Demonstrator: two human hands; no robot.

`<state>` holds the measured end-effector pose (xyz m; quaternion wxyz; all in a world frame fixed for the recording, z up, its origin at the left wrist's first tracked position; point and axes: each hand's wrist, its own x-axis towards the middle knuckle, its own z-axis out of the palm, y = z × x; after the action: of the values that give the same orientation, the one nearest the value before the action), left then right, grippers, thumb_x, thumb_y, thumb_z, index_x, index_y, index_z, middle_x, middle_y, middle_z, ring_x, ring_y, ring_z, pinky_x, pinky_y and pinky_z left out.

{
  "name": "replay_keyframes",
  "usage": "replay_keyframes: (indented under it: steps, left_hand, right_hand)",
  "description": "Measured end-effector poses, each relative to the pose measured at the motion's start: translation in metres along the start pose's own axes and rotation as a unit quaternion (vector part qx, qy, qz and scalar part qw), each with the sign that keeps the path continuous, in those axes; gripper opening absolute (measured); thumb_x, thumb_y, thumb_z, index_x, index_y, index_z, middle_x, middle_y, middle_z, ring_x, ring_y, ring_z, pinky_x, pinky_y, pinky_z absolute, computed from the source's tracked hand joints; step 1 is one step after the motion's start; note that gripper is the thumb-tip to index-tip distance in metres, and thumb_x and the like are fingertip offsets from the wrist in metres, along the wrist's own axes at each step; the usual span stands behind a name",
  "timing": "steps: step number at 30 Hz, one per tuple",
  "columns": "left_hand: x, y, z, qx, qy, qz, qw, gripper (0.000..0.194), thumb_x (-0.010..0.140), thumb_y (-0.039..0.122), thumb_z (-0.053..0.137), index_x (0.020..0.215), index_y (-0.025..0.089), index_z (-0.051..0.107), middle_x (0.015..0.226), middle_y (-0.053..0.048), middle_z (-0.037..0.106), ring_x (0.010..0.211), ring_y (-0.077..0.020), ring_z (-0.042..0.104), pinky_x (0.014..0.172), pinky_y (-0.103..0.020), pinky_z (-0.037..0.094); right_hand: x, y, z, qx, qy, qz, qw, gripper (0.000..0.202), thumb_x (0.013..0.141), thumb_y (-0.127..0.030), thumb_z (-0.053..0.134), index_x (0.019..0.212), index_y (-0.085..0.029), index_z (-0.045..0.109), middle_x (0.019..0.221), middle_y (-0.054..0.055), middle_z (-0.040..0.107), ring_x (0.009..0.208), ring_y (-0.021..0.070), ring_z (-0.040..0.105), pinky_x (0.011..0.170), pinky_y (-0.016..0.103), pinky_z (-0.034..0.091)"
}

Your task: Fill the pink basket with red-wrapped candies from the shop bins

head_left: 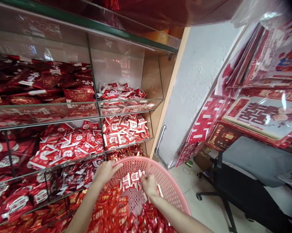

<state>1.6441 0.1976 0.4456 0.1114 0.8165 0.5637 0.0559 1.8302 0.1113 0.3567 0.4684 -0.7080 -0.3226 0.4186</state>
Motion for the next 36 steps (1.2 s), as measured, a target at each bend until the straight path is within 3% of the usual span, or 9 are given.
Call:
replay_keyframes:
  steps: [6,12,15,21,25,28,31,34,36]
  left_hand:
    - [-0.001,0.001,-0.001,0.001,-0.002,0.005,1.0,0.06,0.08,0.068,0.024,0.078,0.021,0.061,0.08,-0.01,0.069,0.081,-0.024,0.064,0.064,-0.027,0.039]
    - [0.001,0.0,0.0,0.004,-0.003,0.003,1.0,0.061,0.079,0.069,0.023,0.079,0.02,0.061,0.081,-0.01,0.069,0.079,-0.0247,0.064,0.063,-0.028,0.039]
    - [0.002,-0.001,0.001,0.0,-0.007,-0.005,1.0,0.063,0.078,0.07,0.023,0.079,0.02,0.061,0.081,-0.011,0.069,0.08,-0.0251,0.064,0.064,-0.028,0.04]
    - [0.002,-0.001,0.001,-0.001,-0.006,0.001,1.0,0.063,0.078,0.071,0.022,0.079,0.021,0.061,0.081,-0.01,0.069,0.081,-0.0242,0.064,0.066,-0.028,0.041]
    - [0.001,0.0,0.0,-0.005,-0.005,-0.008,1.0,0.062,0.078,0.07,0.024,0.08,0.021,0.063,0.083,-0.011,0.07,0.082,-0.0235,0.064,0.066,-0.027,0.04]
    - [0.0,0.0,0.001,-0.006,-0.004,-0.009,1.0,0.062,0.079,0.069,0.025,0.081,0.02,0.063,0.084,-0.011,0.069,0.082,-0.0226,0.064,0.066,-0.026,0.04]
    - [0.0,0.0,0.002,-0.003,0.0,-0.007,1.0,0.061,0.079,0.068,0.026,0.081,0.02,0.063,0.083,-0.011,0.069,0.082,-0.0228,0.064,0.067,-0.026,0.041]
    - [0.001,-0.001,0.003,-0.003,-0.003,-0.015,1.0,0.061,0.079,0.069,0.026,0.081,0.02,0.063,0.083,-0.01,0.069,0.081,-0.0229,0.064,0.066,-0.027,0.041]
    - [0.001,-0.001,0.003,-0.005,-0.003,-0.02,1.0,0.061,0.079,0.069,0.026,0.082,0.02,0.063,0.084,-0.01,0.069,0.082,-0.0228,0.064,0.066,-0.027,0.041]
  right_hand:
    - [0.001,0.009,0.013,0.01,-0.014,0.013,1.0,0.016,0.078,-0.023,0.041,0.063,-0.022,0.039,0.033,-0.005,0.048,0.027,0.0102,0.041,0.03,0.019,0.025]
    - [0.0,0.008,0.004,0.003,-0.009,0.01,1.0,0.019,0.078,-0.03,0.043,0.062,-0.023,0.036,0.034,-0.006,0.046,0.028,0.0103,0.042,0.03,0.019,0.024]
    - [-0.007,0.004,-0.001,-0.023,-0.01,-0.032,0.999,0.023,0.078,-0.036,0.043,0.062,-0.023,0.036,0.035,-0.006,0.045,0.029,0.0108,0.042,0.032,0.02,0.026]
    - [-0.021,0.002,0.003,-0.19,-0.085,-0.189,0.96,0.028,0.08,-0.033,0.043,0.056,-0.019,0.045,0.048,-0.003,0.052,0.047,0.0101,0.05,0.048,0.02,0.034]
    - [-0.025,-0.001,0.007,-0.312,-0.103,-0.183,0.927,0.018,0.078,-0.022,0.046,0.067,-0.017,0.059,0.06,-0.001,0.06,0.057,0.0114,0.054,0.053,0.02,0.034]
    - [-0.028,-0.029,0.0,-0.373,-0.143,-0.185,0.898,0.017,0.074,-0.021,0.051,0.06,-0.017,0.059,0.057,-0.001,0.059,0.055,0.0113,0.052,0.052,0.021,0.032]
    - [-0.032,-0.087,-0.015,-0.363,-0.211,-0.231,0.878,0.028,0.077,-0.024,0.05,0.051,-0.017,0.055,0.047,-0.002,0.055,0.047,0.0093,0.048,0.05,0.02,0.031]
    - [-0.032,-0.155,-0.03,-0.296,-0.188,-0.32,0.88,0.027,0.083,-0.031,0.046,0.062,-0.017,0.057,0.053,-0.002,0.058,0.048,0.0085,0.048,0.051,0.02,0.032]
    - [-0.028,-0.191,-0.034,-0.29,-0.112,-0.37,0.875,0.019,0.081,-0.031,0.05,0.07,-0.018,0.057,0.065,-0.001,0.062,0.058,0.0098,0.052,0.056,0.021,0.034]
